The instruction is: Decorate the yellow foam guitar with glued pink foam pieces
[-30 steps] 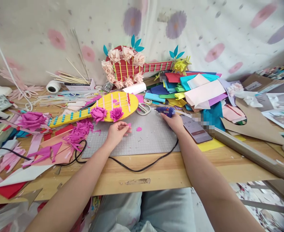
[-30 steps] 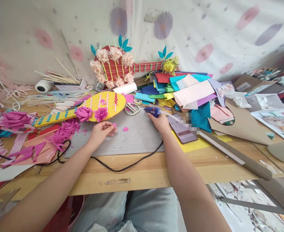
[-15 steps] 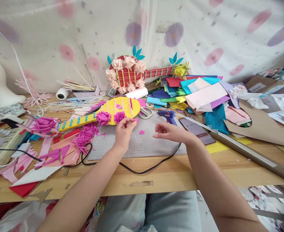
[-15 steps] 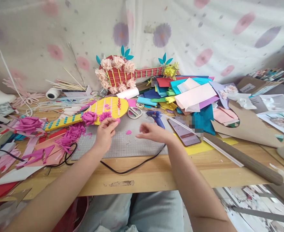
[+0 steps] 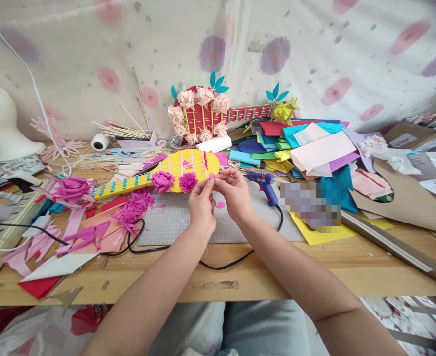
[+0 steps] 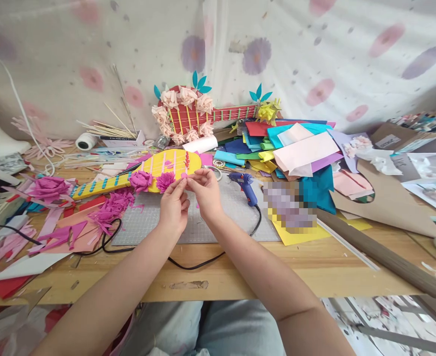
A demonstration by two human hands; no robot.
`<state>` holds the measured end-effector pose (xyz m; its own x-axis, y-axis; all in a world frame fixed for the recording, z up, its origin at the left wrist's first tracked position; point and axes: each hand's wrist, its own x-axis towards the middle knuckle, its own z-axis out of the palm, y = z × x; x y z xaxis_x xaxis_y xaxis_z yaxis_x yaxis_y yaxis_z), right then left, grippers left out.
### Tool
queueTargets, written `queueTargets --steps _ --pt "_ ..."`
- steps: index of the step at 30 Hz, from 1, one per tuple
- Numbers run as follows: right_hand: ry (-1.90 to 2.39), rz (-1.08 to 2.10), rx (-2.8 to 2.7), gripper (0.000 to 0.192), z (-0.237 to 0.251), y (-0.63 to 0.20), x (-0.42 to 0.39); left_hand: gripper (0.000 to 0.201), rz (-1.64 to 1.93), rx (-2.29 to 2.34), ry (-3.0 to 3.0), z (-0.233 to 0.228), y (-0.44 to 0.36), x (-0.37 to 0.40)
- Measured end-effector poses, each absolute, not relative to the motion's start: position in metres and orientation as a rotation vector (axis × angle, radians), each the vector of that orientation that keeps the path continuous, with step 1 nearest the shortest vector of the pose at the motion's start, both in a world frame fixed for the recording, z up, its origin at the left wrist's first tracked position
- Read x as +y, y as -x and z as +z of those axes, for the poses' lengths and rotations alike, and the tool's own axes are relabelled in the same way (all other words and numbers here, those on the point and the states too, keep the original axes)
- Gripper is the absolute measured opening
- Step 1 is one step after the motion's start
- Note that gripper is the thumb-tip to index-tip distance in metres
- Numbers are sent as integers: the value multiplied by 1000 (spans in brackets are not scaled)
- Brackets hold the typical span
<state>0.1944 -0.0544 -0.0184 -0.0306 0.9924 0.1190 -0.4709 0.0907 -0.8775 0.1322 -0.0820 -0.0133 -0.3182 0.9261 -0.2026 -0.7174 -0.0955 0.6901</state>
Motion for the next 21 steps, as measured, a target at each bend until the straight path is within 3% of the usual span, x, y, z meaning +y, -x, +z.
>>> queueTargets --steps 4,9,12,16,21 --pt "762 1221 -935 33 -11 -191 -42 26 1751 1009 -625 -9 -127 -75" --pt "834 1089 -1108 27 13 -203 -8 36 1917 1479 -1509 7 -78 -56" --pt "931 1033 -1301 21 20 -208 11 40 1713 1761 -1885 8 -52 -42" --pt "1140 935 -1626 17 13 -205 23 68 1291 1905 -2173 -10 -51 -37" --pt "1267 879 -1918 18 2 -197 20 67 1143 1946 -2166 -19 -58 -36"
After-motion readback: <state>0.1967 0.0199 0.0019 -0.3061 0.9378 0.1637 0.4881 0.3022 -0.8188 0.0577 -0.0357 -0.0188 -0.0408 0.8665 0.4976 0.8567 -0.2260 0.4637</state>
